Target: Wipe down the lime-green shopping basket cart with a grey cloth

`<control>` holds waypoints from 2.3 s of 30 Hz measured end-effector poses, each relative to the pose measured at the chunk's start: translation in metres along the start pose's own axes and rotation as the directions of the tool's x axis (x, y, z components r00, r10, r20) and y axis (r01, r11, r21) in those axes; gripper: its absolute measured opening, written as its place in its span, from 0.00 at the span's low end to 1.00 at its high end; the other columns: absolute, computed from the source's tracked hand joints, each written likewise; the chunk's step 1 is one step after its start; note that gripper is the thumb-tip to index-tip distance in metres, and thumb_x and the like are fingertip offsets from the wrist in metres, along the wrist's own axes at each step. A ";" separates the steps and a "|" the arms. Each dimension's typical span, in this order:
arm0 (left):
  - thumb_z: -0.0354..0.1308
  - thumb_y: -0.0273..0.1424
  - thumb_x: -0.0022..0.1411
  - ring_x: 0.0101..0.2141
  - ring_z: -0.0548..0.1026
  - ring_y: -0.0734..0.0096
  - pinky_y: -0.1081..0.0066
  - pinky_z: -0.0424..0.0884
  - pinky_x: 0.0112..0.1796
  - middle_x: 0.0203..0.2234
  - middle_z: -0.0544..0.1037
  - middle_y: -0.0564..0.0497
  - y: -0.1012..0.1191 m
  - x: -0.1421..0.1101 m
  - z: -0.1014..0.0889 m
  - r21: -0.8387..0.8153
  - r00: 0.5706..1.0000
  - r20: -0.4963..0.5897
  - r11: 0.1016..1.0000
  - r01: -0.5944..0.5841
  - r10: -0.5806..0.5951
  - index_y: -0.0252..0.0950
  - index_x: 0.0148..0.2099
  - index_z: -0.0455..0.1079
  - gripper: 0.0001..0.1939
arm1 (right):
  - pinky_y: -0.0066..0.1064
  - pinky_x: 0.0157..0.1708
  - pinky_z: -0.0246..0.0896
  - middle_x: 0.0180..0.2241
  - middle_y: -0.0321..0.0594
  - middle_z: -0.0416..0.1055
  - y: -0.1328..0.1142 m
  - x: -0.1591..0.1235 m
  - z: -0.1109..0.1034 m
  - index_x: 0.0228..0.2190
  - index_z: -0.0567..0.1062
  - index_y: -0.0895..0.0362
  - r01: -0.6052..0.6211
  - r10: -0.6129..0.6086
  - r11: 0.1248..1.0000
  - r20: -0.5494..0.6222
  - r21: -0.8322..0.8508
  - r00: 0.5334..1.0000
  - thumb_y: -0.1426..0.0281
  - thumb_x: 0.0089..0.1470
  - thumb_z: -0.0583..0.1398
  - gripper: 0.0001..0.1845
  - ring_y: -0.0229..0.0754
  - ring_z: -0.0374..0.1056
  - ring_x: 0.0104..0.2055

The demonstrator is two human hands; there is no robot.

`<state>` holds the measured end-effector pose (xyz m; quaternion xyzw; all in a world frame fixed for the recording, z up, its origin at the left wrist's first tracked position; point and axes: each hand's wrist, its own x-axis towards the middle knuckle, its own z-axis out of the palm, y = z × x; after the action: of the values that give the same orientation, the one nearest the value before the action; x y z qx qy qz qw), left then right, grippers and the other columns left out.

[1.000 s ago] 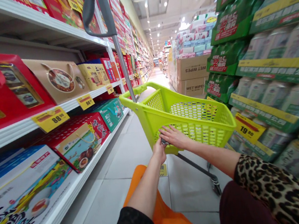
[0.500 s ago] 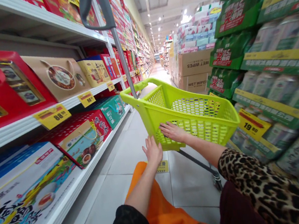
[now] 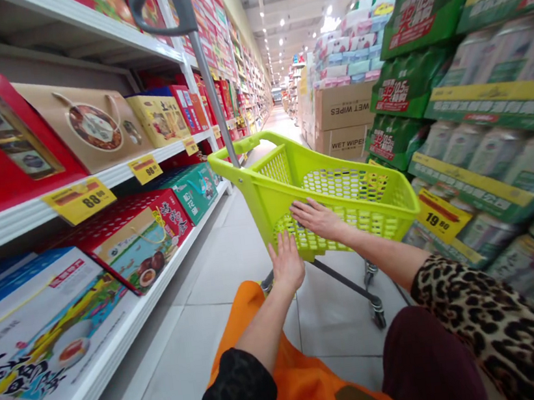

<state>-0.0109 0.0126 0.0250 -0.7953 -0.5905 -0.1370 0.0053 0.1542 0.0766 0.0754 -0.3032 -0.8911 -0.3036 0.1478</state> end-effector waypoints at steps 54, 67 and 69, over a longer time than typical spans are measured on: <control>0.45 0.31 0.55 0.62 0.39 0.57 0.47 0.42 0.57 0.63 0.42 0.43 0.091 -0.010 0.026 0.084 0.979 0.005 0.976 -0.203 0.203 0.28 0.64 0.42 0.35 | 0.49 0.59 0.39 0.58 0.46 0.55 0.021 -0.109 -0.035 0.55 0.59 0.59 -0.191 0.178 0.975 -0.116 -0.114 0.977 0.78 0.57 0.48 0.24 0.46 0.44 0.62; 0.46 0.30 0.54 0.62 0.40 0.59 0.48 0.41 0.58 0.63 0.43 0.43 0.098 -0.016 0.022 0.048 0.973 -0.001 0.971 -0.232 0.233 0.28 0.63 0.44 0.35 | 0.44 0.56 0.48 0.52 0.45 0.65 -0.020 -0.167 0.016 0.50 0.66 0.59 -0.056 0.059 0.998 0.059 -0.039 0.997 0.78 0.54 0.51 0.21 0.44 0.54 0.58; 0.46 0.31 0.54 0.62 0.40 0.59 0.48 0.41 0.58 0.63 0.42 0.43 0.103 -0.014 0.020 0.048 0.970 -0.002 0.969 -0.241 0.241 0.28 0.63 0.43 0.35 | 0.45 0.56 0.46 0.54 0.44 0.62 -0.008 -0.167 -0.005 0.52 0.64 0.58 -0.088 0.090 0.993 0.026 -0.081 0.996 0.79 0.54 0.50 0.22 0.44 0.52 0.59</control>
<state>0.0868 -0.0281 0.0184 -0.8602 -0.4926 -0.1245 0.0432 0.2781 -0.0069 0.0011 -0.3529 -0.8659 -0.3276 0.1355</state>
